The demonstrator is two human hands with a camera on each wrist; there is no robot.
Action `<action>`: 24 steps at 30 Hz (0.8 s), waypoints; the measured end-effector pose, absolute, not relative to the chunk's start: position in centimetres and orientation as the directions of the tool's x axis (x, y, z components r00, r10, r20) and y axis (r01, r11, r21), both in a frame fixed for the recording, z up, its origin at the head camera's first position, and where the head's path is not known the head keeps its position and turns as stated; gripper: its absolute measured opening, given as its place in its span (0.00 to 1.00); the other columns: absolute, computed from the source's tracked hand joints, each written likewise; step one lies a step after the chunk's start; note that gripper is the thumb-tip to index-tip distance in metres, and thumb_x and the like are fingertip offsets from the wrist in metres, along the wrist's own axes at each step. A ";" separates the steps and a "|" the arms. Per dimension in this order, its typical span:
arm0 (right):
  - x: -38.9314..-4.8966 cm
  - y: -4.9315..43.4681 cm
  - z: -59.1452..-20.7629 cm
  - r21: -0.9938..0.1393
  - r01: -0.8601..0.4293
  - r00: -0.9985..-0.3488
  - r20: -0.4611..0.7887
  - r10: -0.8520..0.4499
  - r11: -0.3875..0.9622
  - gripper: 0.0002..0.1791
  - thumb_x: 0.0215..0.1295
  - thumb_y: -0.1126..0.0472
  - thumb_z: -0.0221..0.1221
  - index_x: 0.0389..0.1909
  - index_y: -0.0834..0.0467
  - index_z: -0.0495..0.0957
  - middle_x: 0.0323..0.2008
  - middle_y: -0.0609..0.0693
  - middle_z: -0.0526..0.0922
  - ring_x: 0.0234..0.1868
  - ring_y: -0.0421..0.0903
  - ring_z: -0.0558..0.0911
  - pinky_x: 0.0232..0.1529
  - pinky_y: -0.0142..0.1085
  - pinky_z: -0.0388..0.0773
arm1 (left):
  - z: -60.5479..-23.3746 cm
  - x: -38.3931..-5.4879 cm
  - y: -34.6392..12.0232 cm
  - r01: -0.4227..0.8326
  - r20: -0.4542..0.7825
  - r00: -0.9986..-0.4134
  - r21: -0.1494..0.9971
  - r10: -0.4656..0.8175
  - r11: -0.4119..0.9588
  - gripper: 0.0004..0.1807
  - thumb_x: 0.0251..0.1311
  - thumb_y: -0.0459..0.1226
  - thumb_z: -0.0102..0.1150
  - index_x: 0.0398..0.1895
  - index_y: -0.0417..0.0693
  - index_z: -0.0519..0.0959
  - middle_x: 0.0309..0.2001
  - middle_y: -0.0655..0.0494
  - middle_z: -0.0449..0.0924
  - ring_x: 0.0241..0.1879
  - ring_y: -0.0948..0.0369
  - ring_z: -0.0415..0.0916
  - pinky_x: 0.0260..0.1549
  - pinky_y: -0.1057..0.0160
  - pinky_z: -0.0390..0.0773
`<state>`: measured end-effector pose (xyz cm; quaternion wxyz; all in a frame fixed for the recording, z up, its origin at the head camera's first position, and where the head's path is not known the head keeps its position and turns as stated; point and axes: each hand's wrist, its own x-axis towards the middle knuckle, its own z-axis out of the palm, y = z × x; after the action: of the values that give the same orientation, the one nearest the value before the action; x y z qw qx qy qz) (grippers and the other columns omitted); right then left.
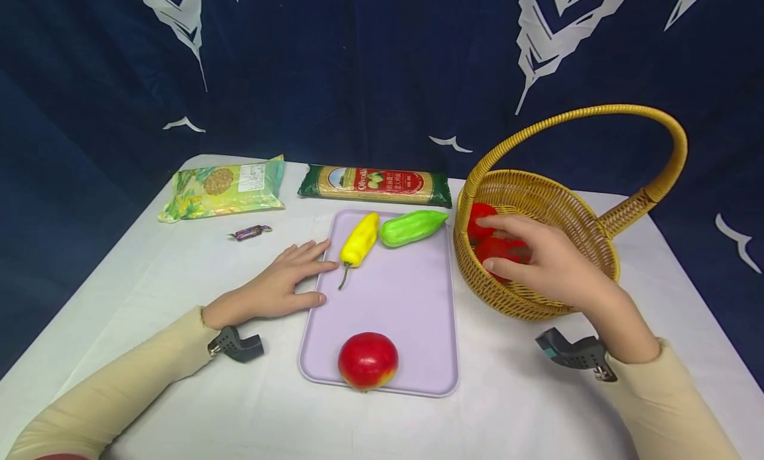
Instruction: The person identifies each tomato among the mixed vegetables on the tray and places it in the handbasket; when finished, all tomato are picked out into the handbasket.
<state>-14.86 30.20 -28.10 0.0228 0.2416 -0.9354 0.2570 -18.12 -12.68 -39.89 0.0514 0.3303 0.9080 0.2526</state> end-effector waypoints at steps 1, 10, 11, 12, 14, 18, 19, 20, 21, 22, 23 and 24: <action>-14.7 29.8 -28.0 -0.461 -0.487 -0.870 0.180 -0.460 0.742 0.34 0.60 0.64 0.71 0.67 0.58 0.74 0.60 0.61 0.81 0.54 0.59 0.83 0.43 0.22 0.81 | -39.9 -18.1 -12.7 0.573 0.075 -0.777 0.496 0.625 0.653 0.33 0.62 0.52 0.60 0.70 0.54 0.74 0.81 0.49 0.54 0.81 0.39 0.49 0.77 0.32 0.45; -13.8 26.2 -28.6 -0.431 -0.677 -0.727 0.271 -0.630 0.596 0.34 0.53 0.64 0.75 0.64 0.56 0.78 0.60 0.52 0.84 0.59 0.25 0.77 0.52 0.22 0.80 | -40.0 -18.1 -12.7 0.577 0.079 -0.776 0.492 0.626 0.652 0.33 0.63 0.52 0.60 0.71 0.54 0.74 0.81 0.48 0.54 0.80 0.38 0.48 0.77 0.31 0.45; -13.7 25.8 -28.7 -0.438 -0.682 -0.720 0.261 -0.643 0.586 0.34 0.54 0.64 0.75 0.64 0.55 0.78 0.61 0.51 0.83 0.60 0.26 0.77 0.52 0.24 0.82 | -40.0 -18.1 -12.7 0.577 0.079 -0.775 0.492 0.627 0.652 0.33 0.63 0.52 0.60 0.71 0.54 0.74 0.81 0.48 0.54 0.80 0.38 0.48 0.77 0.31 0.45; -13.5 25.3 -28.7 -0.441 -0.687 -0.712 0.250 -0.656 0.578 0.33 0.54 0.63 0.74 0.63 0.54 0.78 0.62 0.51 0.83 0.61 0.28 0.77 0.52 0.27 0.83 | -40.0 -18.1 -12.7 0.578 0.080 -0.775 0.492 0.627 0.651 0.33 0.63 0.52 0.60 0.71 0.54 0.74 0.81 0.48 0.54 0.80 0.38 0.48 0.77 0.31 0.45; -13.2 24.4 -28.7 -0.457 -0.694 -0.696 0.230 -0.680 0.556 0.32 0.55 0.62 0.74 0.63 0.52 0.79 0.62 0.51 0.82 0.61 0.36 0.80 0.50 0.32 0.86 | -39.9 -18.1 -12.7 0.578 0.080 -0.774 0.494 0.628 0.650 0.33 0.63 0.52 0.60 0.71 0.53 0.74 0.81 0.47 0.54 0.80 0.38 0.48 0.77 0.31 0.45; -12.6 22.7 -29.0 -0.491 -0.702 -0.662 0.181 -0.728 0.516 0.29 0.58 0.58 0.73 0.62 0.47 0.79 0.63 0.50 0.81 0.62 0.47 0.80 0.51 0.40 0.86 | -39.8 -18.1 -12.7 0.574 0.079 -0.777 0.495 0.624 0.652 0.33 0.63 0.52 0.60 0.70 0.53 0.74 0.81 0.48 0.54 0.81 0.39 0.48 0.77 0.31 0.46; -12.5 22.4 -29.1 -0.492 -0.708 -0.650 0.174 -0.740 0.506 0.28 0.58 0.58 0.73 0.62 0.46 0.79 0.64 0.50 0.81 0.62 0.48 0.80 0.53 0.41 0.86 | -39.8 -18.1 -12.7 0.573 0.078 -0.779 0.494 0.623 0.654 0.33 0.63 0.52 0.60 0.70 0.53 0.74 0.81 0.48 0.54 0.81 0.39 0.48 0.77 0.31 0.46; -12.4 22.1 -29.3 -0.494 -0.711 -0.641 0.162 -0.750 0.500 0.28 0.59 0.56 0.72 0.62 0.46 0.79 0.64 0.49 0.81 0.63 0.48 0.80 0.54 0.43 0.85 | -39.8 -18.1 -12.7 0.573 0.078 -0.779 0.494 0.622 0.655 0.33 0.63 0.52 0.60 0.70 0.53 0.75 0.81 0.48 0.54 0.81 0.39 0.49 0.77 0.31 0.46; -12.4 21.8 -29.5 -0.496 -0.715 -0.631 0.152 -0.761 0.494 0.27 0.60 0.55 0.72 0.62 0.45 0.79 0.65 0.49 0.81 0.64 0.48 0.80 0.56 0.44 0.85 | -39.8 -18.0 -12.7 0.572 0.079 -0.779 0.494 0.622 0.655 0.33 0.63 0.52 0.60 0.70 0.53 0.75 0.81 0.48 0.54 0.81 0.39 0.49 0.77 0.31 0.46; -12.4 21.5 -29.7 -0.497 -0.721 -0.617 0.143 -0.774 0.483 0.27 0.61 0.54 0.71 0.62 0.45 0.79 0.65 0.49 0.80 0.64 0.48 0.80 0.57 0.45 0.84 | -39.8 -18.0 -12.7 0.572 0.079 -0.779 0.495 0.622 0.654 0.32 0.63 0.52 0.60 0.70 0.53 0.75 0.81 0.48 0.55 0.81 0.39 0.49 0.77 0.31 0.46; -12.4 21.2 -29.9 -0.495 -0.728 -0.604 0.134 -0.785 0.475 0.26 0.61 0.54 0.71 0.62 0.45 0.79 0.65 0.49 0.80 0.65 0.48 0.79 0.59 0.47 0.83 | -39.8 -18.0 -12.7 0.569 0.076 -0.780 0.497 0.621 0.654 0.33 0.63 0.52 0.60 0.70 0.54 0.75 0.81 0.49 0.54 0.81 0.39 0.48 0.77 0.32 0.45; -12.4 21.0 -30.2 -0.501 -0.729 -0.593 0.121 -0.796 0.467 0.26 0.62 0.54 0.70 0.62 0.45 0.79 0.66 0.49 0.80 0.66 0.49 0.79 0.60 0.48 0.83 | -39.8 -18.1 -12.7 0.570 0.077 -0.780 0.498 0.621 0.654 0.32 0.63 0.52 0.60 0.70 0.54 0.75 0.81 0.49 0.54 0.81 0.39 0.48 0.77 0.32 0.45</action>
<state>-12.35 20.97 -30.17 -0.0647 0.4463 -0.8540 0.2597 -18.05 -12.72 -39.83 0.0502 0.3279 0.9080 0.2561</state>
